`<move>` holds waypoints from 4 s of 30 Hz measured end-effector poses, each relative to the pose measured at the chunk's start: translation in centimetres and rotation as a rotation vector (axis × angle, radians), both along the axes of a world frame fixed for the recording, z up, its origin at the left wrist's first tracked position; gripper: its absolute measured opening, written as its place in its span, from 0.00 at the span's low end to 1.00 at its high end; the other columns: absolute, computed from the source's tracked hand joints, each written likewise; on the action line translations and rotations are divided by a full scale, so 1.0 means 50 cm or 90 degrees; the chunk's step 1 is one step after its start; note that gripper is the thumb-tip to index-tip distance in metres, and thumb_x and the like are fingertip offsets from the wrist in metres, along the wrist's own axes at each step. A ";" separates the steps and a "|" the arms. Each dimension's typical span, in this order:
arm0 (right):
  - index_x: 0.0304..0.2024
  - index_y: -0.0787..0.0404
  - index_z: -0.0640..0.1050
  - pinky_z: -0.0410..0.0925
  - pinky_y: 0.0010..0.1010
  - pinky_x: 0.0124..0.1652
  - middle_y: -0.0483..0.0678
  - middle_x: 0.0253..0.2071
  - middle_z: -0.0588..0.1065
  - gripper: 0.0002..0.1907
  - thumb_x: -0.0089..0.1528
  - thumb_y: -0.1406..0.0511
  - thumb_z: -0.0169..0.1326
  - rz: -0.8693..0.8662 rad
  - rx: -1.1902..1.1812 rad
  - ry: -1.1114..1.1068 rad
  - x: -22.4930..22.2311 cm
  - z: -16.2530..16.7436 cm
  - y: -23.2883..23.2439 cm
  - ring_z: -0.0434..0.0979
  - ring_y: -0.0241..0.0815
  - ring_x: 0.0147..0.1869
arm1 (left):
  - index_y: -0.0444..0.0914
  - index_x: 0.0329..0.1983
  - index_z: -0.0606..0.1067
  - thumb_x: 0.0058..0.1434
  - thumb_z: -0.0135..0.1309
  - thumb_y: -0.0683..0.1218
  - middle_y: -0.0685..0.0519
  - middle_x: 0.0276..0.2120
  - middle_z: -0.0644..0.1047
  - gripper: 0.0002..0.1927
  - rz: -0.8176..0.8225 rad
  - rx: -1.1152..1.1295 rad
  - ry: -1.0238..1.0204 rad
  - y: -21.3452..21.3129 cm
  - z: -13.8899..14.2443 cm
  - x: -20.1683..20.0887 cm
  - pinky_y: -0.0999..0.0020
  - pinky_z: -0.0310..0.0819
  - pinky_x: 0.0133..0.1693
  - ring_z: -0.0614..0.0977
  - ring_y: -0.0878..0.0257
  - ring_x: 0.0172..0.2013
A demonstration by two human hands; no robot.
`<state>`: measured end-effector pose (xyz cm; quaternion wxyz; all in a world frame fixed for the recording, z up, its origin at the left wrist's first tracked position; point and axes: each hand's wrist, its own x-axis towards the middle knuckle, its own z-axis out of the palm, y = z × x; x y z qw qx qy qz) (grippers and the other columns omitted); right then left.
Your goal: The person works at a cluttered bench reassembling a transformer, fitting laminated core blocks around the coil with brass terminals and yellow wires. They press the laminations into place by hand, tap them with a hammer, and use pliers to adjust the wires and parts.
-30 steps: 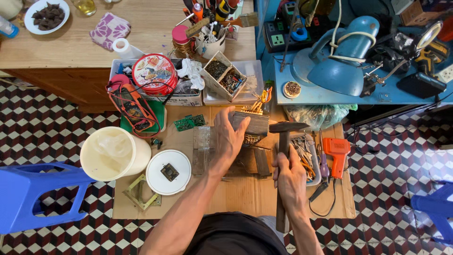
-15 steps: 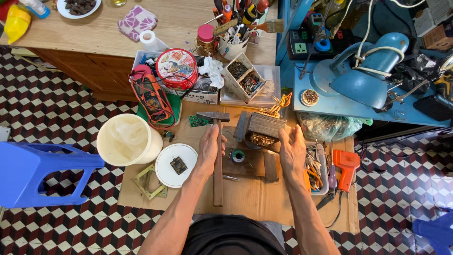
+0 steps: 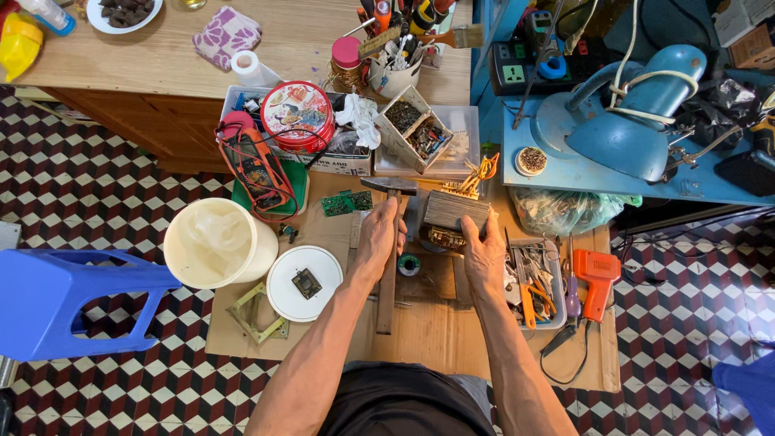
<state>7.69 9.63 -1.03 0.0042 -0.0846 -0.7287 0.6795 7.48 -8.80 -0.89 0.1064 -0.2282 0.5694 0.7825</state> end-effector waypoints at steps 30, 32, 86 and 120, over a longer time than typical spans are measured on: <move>0.64 0.67 0.73 0.65 0.27 0.53 0.45 0.52 0.76 0.28 0.68 0.55 0.52 -0.047 0.048 -0.101 0.073 -0.031 0.117 0.72 0.35 0.52 | 0.39 0.51 0.77 0.71 0.46 0.57 0.42 0.29 0.80 0.19 -0.125 -0.551 -0.013 -0.056 -0.062 0.106 0.52 0.74 0.37 0.81 0.46 0.31; 0.62 0.67 0.75 0.66 0.28 0.49 0.47 0.48 0.77 0.28 0.67 0.54 0.53 -0.116 0.076 -0.186 0.120 -0.060 0.144 0.72 0.36 0.48 | 0.40 0.59 0.76 0.68 0.50 0.54 0.37 0.36 0.80 0.21 -0.103 -0.644 0.016 -0.055 -0.084 0.116 0.46 0.74 0.40 0.80 0.36 0.38; 0.40 0.64 0.77 0.70 0.34 0.37 0.51 0.35 0.77 0.12 0.55 0.73 0.64 0.154 0.325 0.117 -0.023 0.031 0.227 0.79 0.48 0.37 | 0.45 0.52 0.79 0.60 0.67 0.44 0.56 0.43 0.81 0.17 -0.375 -0.514 0.346 0.184 0.104 -0.083 0.74 0.83 0.43 0.86 0.64 0.41; 0.51 0.65 0.81 0.71 0.25 0.43 0.49 0.38 0.80 0.13 0.64 0.75 0.59 0.029 0.227 -0.009 -0.060 -0.025 0.162 0.79 0.35 0.40 | 0.41 0.45 0.83 0.57 0.68 0.42 0.58 0.40 0.80 0.13 -0.359 -0.640 0.519 0.075 0.025 -0.135 0.67 0.80 0.42 0.81 0.62 0.42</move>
